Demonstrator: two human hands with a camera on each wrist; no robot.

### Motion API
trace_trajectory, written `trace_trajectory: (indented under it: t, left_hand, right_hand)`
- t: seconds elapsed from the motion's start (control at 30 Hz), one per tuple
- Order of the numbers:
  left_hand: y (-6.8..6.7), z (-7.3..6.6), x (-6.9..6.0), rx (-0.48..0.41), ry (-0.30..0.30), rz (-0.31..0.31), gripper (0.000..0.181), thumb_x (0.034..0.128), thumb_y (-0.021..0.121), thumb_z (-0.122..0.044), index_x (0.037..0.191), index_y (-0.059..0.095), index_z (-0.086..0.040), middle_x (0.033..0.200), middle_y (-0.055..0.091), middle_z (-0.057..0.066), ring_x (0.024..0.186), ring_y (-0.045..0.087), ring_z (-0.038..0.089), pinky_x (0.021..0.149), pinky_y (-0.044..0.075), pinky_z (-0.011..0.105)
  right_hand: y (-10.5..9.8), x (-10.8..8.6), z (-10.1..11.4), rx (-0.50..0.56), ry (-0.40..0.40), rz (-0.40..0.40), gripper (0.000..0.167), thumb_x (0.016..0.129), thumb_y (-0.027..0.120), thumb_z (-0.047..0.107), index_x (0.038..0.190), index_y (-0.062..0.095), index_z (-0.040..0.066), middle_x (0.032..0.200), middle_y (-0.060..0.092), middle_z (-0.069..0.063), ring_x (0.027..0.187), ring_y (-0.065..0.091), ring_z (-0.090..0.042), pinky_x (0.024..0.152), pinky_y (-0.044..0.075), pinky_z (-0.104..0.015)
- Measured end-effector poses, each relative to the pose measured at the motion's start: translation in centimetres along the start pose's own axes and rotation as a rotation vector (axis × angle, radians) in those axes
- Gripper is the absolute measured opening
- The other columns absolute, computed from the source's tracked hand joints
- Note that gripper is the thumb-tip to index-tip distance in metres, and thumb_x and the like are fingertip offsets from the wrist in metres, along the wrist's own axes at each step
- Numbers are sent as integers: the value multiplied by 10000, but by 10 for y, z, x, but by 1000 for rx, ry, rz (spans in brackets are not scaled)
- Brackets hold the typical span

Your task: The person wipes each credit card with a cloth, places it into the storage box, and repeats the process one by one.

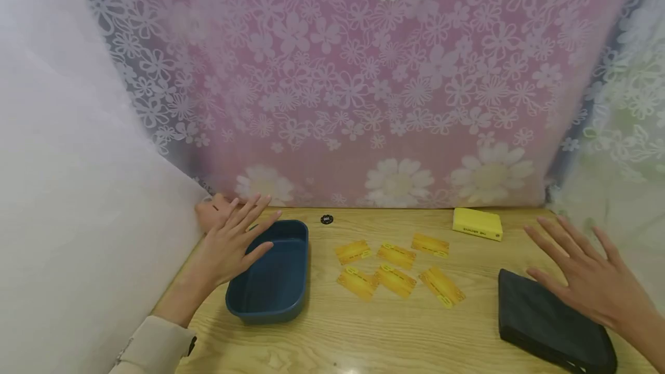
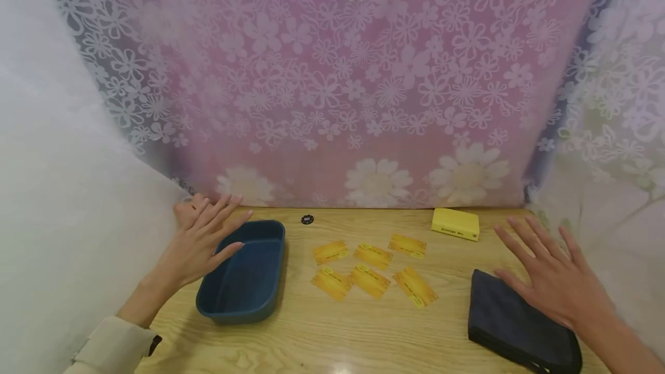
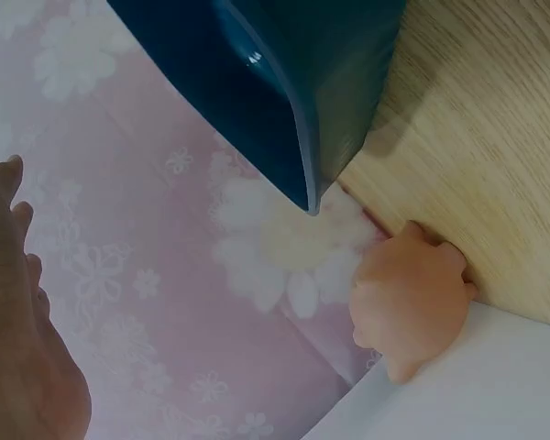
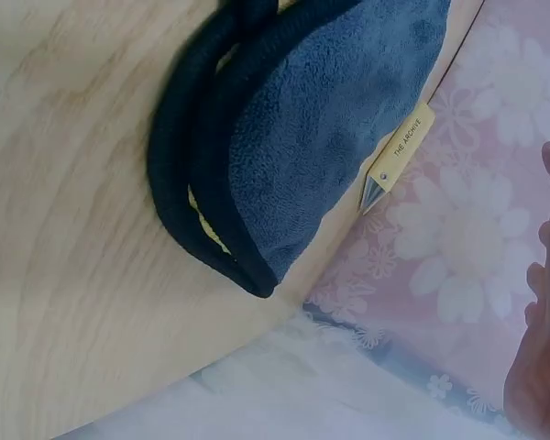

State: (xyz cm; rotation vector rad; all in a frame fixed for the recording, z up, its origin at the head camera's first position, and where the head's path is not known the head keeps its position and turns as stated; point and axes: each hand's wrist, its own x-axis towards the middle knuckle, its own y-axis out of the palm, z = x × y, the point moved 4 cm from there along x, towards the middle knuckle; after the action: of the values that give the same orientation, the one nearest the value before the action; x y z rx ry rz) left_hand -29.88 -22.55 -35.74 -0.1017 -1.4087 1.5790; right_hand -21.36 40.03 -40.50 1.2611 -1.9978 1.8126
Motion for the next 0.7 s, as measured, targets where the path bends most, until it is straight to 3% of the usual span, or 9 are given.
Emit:
trace_trajectory:
  t: [0.1, 0.23, 0.37, 0.53, 0.7]
  left_hand:
    - [0, 0, 4, -27, 1, -1, 642, 1074, 433, -574, 1600, 448, -206, 1717, 250, 85, 1549, 298, 333, 1282, 163, 546]
    - [1, -4, 12, -110, -15, 32, 647, 1059, 522, -531, 1618, 413, -224, 1735, 191, 59, 1567, 256, 330, 1299, 98, 532]
    - [3, -15, 27, -200, -33, 87, 659, 1057, 561, -482, 1645, 346, -276, 1749, 128, 12, 1595, 181, 293, 1308, 47, 499]
    - [5, -44, 54, -303, 20, 140, 676, 1074, 562, -421, 1667, 254, -321, 1753, 76, -24, 1611, 104, 233, 1312, 34, 467]
    - [5, -79, 82, -359, 98, 152, 675, 1082, 553, -412, 1670, 238, -313, 1753, 47, -40, 1612, 100, 228, 1308, 117, 475]
  right_hand:
    - [5, -5, -1, -6, 70, 97, 902, 967, 402, 797, 1677, 230, 268, 1756, 89, -5, 1616, -28, -231, 1269, -38, -626]
    - [12, -14, 2, 15, 165, 202, 983, 929, 667, 629, 1691, 149, 288, 1757, 2, 38, 1603, -122, -175, 1255, -129, -612]
    - [18, -21, 7, 50, 240, 243, 1007, 930, 714, 547, 1694, 106, 300, 1750, -57, 66, 1594, -161, -169, 1242, -173, -605]
    - [17, -29, 13, 55, 258, 246, 1027, 930, 712, 548, 1693, 65, 319, 1739, -96, 101, 1579, -200, -137, 1242, -176, -602]
    - [20, -31, 14, 83, 284, 272, 1026, 940, 709, 533, 1692, 45, 323, 1738, -105, 90, 1576, -213, -150, 1234, -192, -601]
